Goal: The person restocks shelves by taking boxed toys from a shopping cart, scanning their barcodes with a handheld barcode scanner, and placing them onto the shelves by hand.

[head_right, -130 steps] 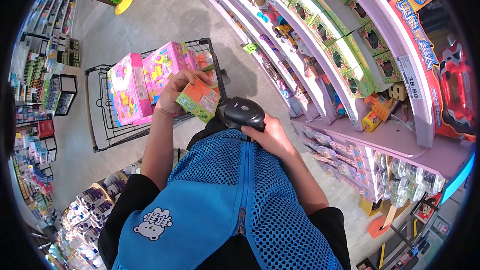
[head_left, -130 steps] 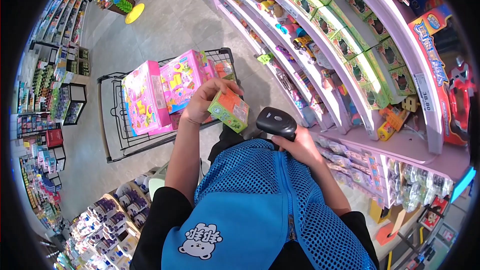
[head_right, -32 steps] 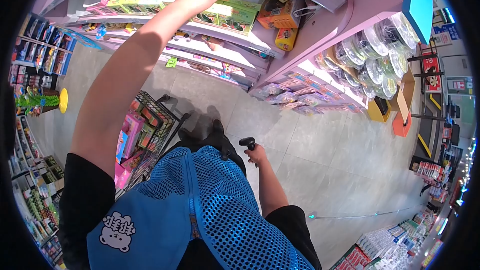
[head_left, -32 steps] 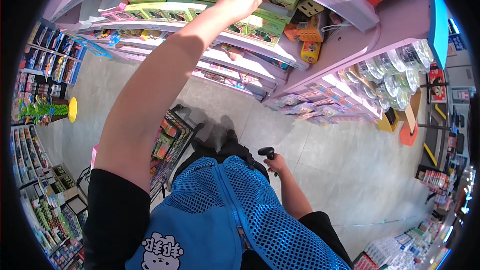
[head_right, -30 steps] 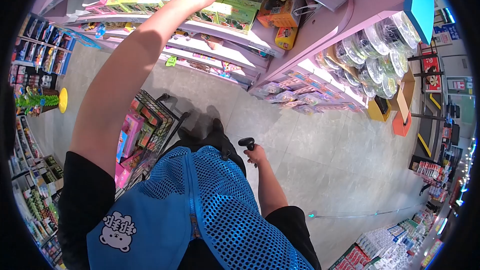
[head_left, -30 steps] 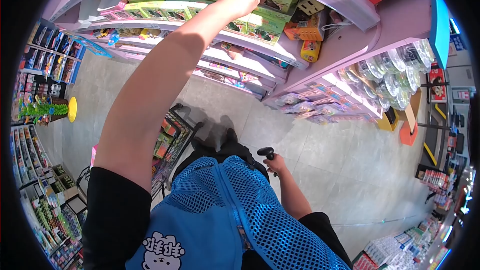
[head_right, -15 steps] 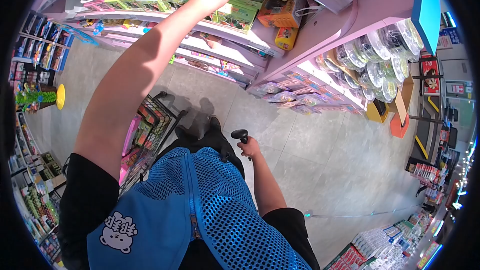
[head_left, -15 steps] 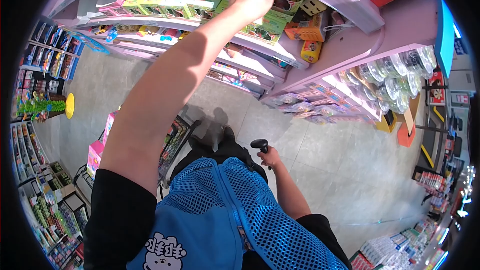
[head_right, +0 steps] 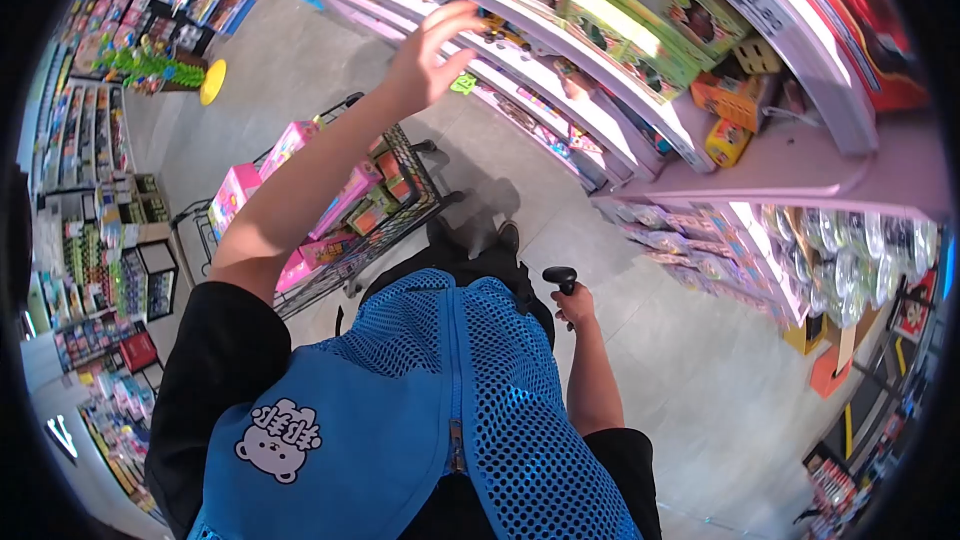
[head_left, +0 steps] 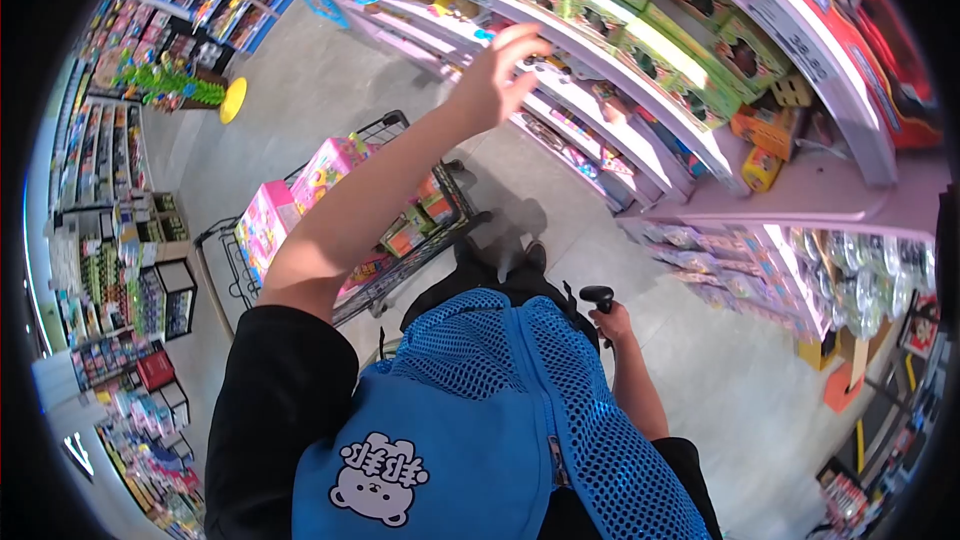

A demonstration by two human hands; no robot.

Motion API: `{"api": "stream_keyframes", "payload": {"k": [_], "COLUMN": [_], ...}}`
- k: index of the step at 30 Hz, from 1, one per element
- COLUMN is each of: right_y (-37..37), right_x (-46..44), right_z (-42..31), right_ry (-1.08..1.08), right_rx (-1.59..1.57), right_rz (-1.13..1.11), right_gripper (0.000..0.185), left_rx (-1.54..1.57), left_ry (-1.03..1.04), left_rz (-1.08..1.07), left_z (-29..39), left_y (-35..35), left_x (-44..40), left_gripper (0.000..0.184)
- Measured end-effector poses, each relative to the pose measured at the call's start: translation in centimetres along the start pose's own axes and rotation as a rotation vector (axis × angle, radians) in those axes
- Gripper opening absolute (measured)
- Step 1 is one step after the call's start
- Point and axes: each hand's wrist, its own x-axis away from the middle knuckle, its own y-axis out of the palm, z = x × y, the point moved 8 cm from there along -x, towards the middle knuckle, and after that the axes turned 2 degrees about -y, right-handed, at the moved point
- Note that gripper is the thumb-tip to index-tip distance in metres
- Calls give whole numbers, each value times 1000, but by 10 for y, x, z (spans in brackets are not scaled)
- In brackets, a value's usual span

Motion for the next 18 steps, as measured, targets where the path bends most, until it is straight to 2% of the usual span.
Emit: {"api": "stream_keyframes", "payload": {"k": [1, 3, 5, 9, 13, 16, 18], "right_y": [0, 2, 6, 13, 27, 42, 53], "right_x": [-3, -8, -18, -35, -35, -33, -30], "right_z": [-6, -23, -39, -71, -116, -142, -154], "right_ry": [-8, -27, -55, -80, -126, -170, -197], "right_rx": [34, 104, 129, 220, 305, 325, 348], "right_rz": [-7, -25, -62, -96, -95, -113, -120], "right_gripper": [26, 26, 26, 26, 26, 26, 27], "left_rx": [-86, -50, 4, -140, -215, -78, 35], "left_ry": [-38, -435, -637, -809, -908, -1123, -1198], "left_rz": [30, -19, 18, 103, 88, 128, 49], "left_z": [-22, -74, -124, -155, -172, -162, -150], "left_y": [-23, -59, -92, -144, -154, -135, -114], "left_x": [28, 91, 164, 283, 372, 406, 415], "left_gripper": [40, 39, 37, 29, 20, 15, 16]}}
